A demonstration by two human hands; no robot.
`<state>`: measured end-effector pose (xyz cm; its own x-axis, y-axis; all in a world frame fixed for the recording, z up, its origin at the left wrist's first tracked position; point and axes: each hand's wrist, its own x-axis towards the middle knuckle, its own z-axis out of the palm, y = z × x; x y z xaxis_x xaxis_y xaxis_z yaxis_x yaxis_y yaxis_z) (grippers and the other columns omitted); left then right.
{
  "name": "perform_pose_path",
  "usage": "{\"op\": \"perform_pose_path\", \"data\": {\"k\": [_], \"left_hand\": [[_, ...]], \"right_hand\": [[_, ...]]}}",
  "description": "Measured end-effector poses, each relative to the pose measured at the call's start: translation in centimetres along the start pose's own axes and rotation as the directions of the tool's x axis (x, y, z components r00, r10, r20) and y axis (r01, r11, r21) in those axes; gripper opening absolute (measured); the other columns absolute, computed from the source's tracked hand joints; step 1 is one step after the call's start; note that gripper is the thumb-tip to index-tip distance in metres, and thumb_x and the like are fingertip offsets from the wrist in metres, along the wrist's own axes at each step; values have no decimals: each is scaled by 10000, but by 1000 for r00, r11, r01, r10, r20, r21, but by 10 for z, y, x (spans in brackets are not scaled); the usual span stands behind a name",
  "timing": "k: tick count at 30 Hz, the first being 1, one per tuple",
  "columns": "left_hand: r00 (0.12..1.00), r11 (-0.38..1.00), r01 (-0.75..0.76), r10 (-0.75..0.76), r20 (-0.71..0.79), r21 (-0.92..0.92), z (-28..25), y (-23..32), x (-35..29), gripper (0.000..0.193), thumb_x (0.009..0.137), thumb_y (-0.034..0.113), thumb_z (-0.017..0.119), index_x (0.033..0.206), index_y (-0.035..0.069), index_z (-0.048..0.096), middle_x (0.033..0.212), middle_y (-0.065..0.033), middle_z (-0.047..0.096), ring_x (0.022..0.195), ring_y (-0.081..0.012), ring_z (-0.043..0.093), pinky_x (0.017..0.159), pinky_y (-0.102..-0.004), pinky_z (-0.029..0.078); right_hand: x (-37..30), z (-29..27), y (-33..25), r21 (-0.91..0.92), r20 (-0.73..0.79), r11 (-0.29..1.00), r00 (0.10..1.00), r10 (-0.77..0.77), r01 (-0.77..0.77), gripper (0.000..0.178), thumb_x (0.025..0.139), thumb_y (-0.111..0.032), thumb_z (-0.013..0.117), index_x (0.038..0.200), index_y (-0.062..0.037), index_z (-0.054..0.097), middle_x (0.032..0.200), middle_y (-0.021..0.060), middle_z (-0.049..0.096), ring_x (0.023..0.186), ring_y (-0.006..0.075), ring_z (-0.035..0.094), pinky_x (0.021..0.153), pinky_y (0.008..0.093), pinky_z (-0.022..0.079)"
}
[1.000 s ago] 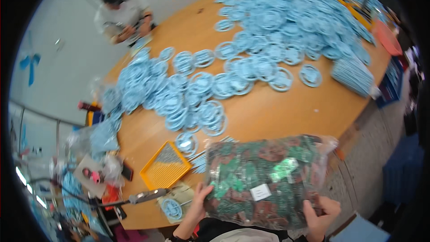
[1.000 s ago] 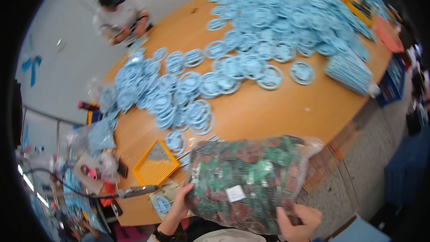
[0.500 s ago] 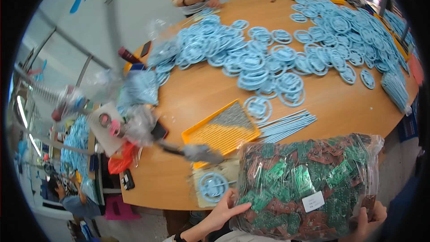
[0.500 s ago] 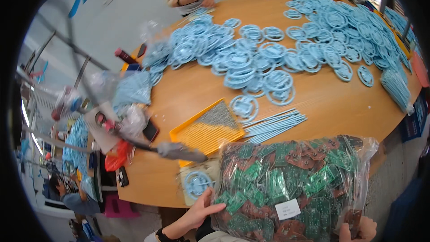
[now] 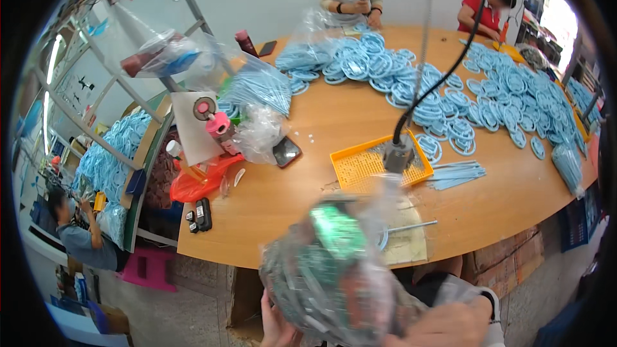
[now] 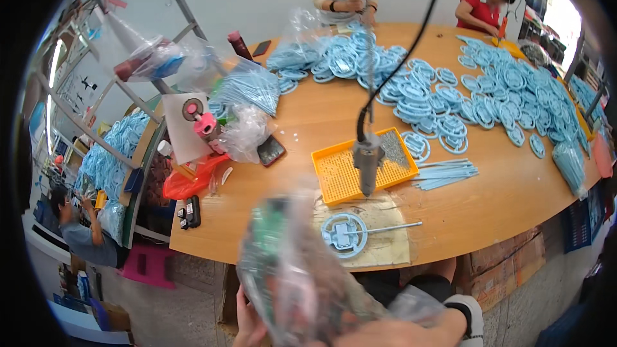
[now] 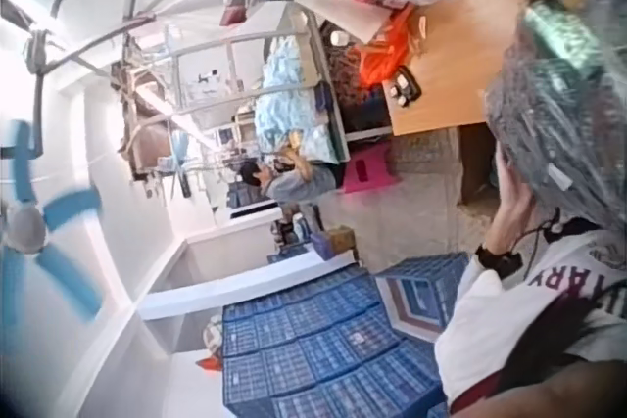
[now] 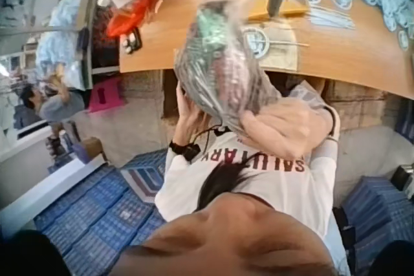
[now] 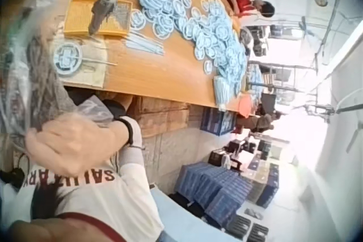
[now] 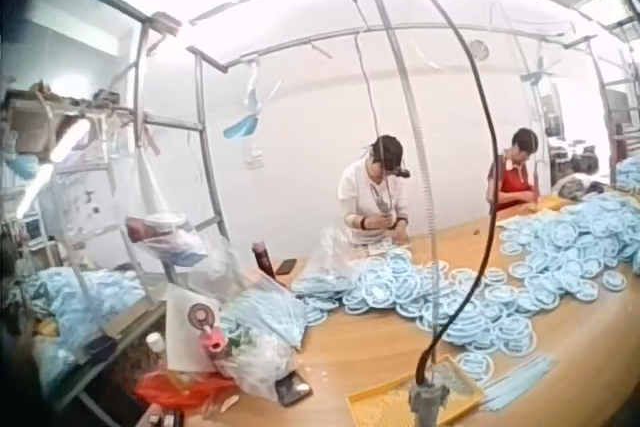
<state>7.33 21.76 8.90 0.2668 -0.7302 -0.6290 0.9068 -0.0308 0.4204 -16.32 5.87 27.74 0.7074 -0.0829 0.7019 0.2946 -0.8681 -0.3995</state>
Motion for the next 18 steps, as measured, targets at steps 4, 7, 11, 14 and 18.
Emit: {"op": "perform_pose_path", "data": {"k": [4,7,11,14,18], "left_hand": [[993,993,-115,116,-9,17,-38,22,10,581,961,534,330,1295,74,447,1251,-91,522,1150,-267,509,991,-423,412],[987,987,-157,158,-29,34,-49,39,15,582,957,539,333,1288,74,450,1239,-95,525,1133,-270,513,977,-423,416],[975,977,-211,213,-69,34,-69,55,24,584,953,544,336,1278,74,453,1222,-100,530,1110,-274,519,957,-423,422],[967,972,-232,233,-106,26,-89,65,31,586,950,549,338,1272,74,456,1210,-104,533,1093,-277,524,942,-422,427],[950,959,-281,283,-133,35,-99,70,32,588,946,555,342,1262,73,459,1194,-109,537,1070,-281,529,923,-422,433]], "right_hand": [[65,47,16,44,73,973,970,-231,229,220,736,-94,598,833,97,548,554,52,463,451,171,512,394,288,408],[102,65,-2,-96,105,895,899,-425,435,244,734,-149,589,806,79,542,557,34,473,455,144,513,384,275,395],[118,84,-3,-139,76,791,803,-591,596,245,728,-191,580,814,38,552,576,18,484,487,118,515,406,265,396],[95,96,28,-145,198,832,840,-505,535,293,738,-176,561,941,32,595,638,13,511,540,118,520,452,258,404],[43,114,70,-190,213,888,900,-380,419,530,811,-155,521,1295,54,473,618,-24,333,551,80,474,467,220,383]]}}
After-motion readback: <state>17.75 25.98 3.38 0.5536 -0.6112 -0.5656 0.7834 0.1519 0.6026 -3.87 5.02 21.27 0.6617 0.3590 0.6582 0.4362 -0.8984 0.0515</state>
